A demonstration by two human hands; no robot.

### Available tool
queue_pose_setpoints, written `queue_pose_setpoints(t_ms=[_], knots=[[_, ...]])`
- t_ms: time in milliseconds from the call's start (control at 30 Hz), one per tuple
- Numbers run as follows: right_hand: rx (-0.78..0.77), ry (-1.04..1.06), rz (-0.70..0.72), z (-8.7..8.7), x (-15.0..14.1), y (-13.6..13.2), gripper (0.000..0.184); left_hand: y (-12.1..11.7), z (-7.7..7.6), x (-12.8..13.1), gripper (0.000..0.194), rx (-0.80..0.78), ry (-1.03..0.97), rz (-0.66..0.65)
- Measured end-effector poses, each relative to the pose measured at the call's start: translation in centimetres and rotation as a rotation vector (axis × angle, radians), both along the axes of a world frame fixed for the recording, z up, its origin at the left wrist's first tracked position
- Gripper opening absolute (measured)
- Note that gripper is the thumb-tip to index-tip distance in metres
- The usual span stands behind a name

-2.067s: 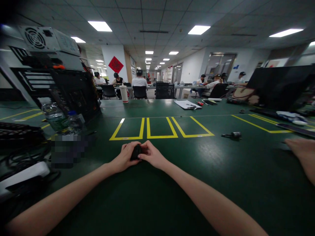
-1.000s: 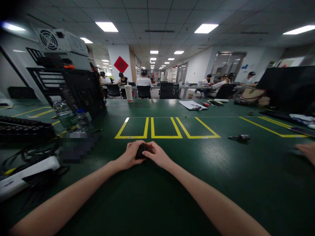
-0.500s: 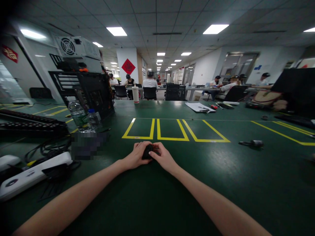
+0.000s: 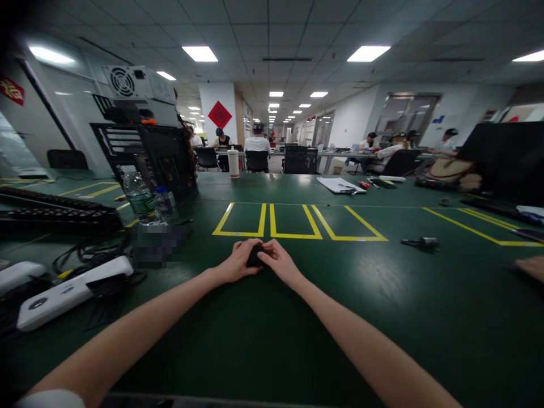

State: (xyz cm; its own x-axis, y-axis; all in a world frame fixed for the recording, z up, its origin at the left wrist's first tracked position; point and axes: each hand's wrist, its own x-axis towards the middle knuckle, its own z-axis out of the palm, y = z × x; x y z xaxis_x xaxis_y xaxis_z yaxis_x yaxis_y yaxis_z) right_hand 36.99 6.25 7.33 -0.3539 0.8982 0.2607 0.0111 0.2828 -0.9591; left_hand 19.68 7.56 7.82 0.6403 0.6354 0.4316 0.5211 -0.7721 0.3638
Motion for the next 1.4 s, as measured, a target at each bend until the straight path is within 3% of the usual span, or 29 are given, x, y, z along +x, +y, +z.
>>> queue_pose_setpoints(t_ms=[300,467,767,1100,1300,1400], knots=[[-0.007,0.028,0.017,-0.14,0.01,-0.08,0.032,0.04,-0.36,0.04,0.060,-0.012,-0.024,0.017],[-0.005,0.048,0.051,-0.17,0.09,-0.35,0.029,0.29,-0.69,0.02,0.061,0.002,-0.023,0.019],[0.002,0.006,-0.066,-0.61,-0.11,0.24,0.024,0.28,-0.72,0.19,0.062,0.005,-0.022,0.031],[-0.029,0.058,0.054,-0.09,0.05,-0.50,0.026,0.10,-0.46,0.03,0.059,0.005,-0.023,0.016],[-0.011,0.047,-0.025,-0.20,-0.15,-0.39,0.018,-0.04,-0.28,-0.01,0.061,0.006,-0.026,0.019],[-0.011,0.033,-0.047,-0.26,-0.14,-0.22,0.023,-0.02,-0.29,-0.03,0.061,0.011,-0.032,0.008]])
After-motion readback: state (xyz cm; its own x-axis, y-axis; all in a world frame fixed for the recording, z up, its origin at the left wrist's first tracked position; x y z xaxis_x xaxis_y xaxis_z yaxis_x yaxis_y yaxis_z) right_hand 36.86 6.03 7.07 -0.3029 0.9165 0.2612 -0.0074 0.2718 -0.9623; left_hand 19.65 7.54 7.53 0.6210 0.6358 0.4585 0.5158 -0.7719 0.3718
